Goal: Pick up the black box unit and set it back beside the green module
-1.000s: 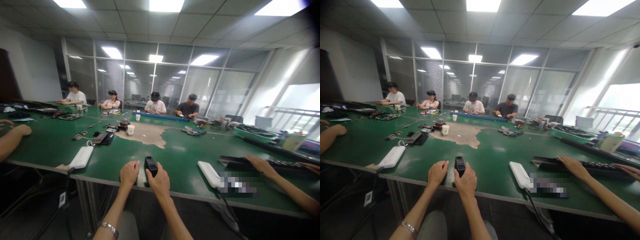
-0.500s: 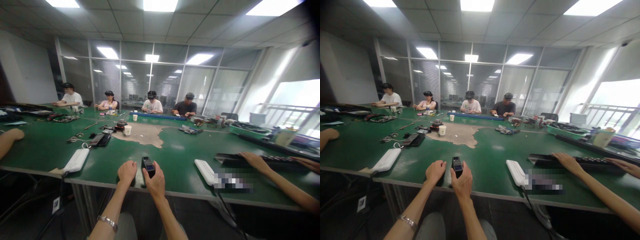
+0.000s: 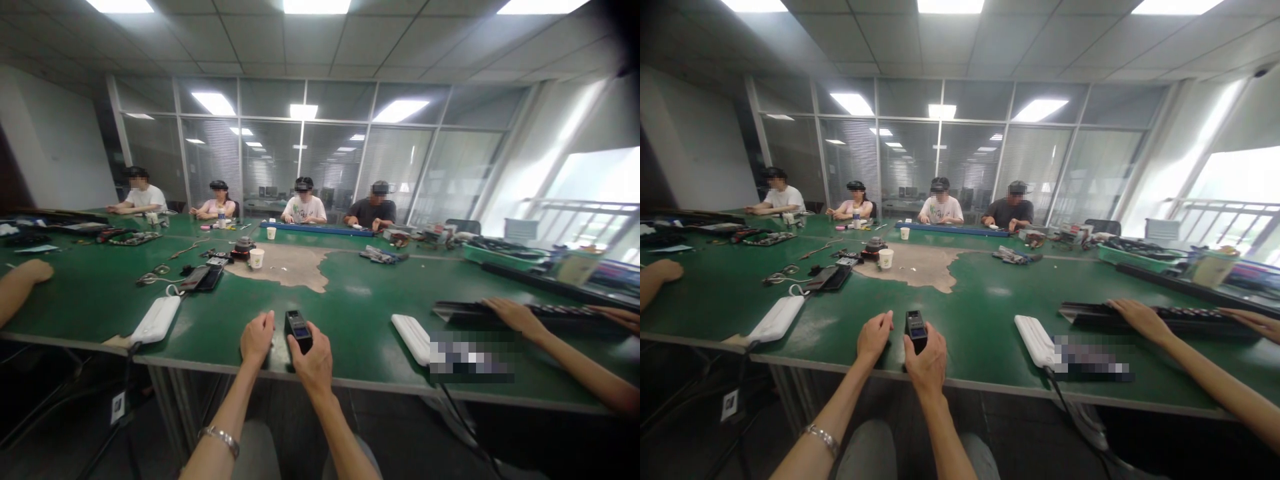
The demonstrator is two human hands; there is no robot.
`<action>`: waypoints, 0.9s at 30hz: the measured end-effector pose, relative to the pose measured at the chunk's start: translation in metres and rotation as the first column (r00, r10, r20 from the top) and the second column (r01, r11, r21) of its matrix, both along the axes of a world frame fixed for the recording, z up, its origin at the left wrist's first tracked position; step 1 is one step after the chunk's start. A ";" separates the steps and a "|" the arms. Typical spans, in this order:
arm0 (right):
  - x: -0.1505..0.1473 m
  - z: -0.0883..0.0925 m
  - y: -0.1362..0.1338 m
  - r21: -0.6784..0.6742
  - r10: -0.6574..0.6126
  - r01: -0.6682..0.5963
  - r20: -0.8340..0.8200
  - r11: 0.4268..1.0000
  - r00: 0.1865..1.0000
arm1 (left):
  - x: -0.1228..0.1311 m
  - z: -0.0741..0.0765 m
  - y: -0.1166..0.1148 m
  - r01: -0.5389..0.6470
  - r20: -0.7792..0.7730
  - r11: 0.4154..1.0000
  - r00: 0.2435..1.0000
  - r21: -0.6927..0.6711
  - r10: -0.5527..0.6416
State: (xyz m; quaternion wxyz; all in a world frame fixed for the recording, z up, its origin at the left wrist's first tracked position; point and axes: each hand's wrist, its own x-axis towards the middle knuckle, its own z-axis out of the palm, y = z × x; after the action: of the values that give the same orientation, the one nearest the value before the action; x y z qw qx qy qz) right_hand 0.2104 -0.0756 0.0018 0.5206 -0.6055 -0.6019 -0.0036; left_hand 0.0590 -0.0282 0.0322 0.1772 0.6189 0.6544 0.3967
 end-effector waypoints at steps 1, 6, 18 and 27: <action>0.000 0.001 -0.001 -0.011 0.004 -0.004 0.000 1.000 1.000 | 0.000 0.000 -0.001 0.005 -0.002 1.000 1.000 0.005 -0.005; -0.001 0.004 -0.003 -0.093 -0.012 0.011 -0.006 0.996 1.000 | 0.000 0.001 -0.005 0.003 0.016 1.000 1.000 0.009 -0.004; 0.003 0.042 0.004 -0.040 -0.004 0.000 -0.091 0.999 0.996 | -0.002 -0.003 0.002 0.005 -0.012 1.000 1.000 0.006 -0.005; 0.060 0.047 0.009 -0.028 -0.079 0.076 -0.139 0.997 0.987 | -0.001 -0.002 0.002 -0.005 0.001 1.000 1.000 -0.013 0.005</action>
State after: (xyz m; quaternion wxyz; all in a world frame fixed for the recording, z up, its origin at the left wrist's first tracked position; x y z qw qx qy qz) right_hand 0.2709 -0.0668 0.0491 0.5543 -0.6330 -0.5399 0.0253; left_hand 0.0578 -0.0265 0.0306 0.1803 0.6159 0.6584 0.3934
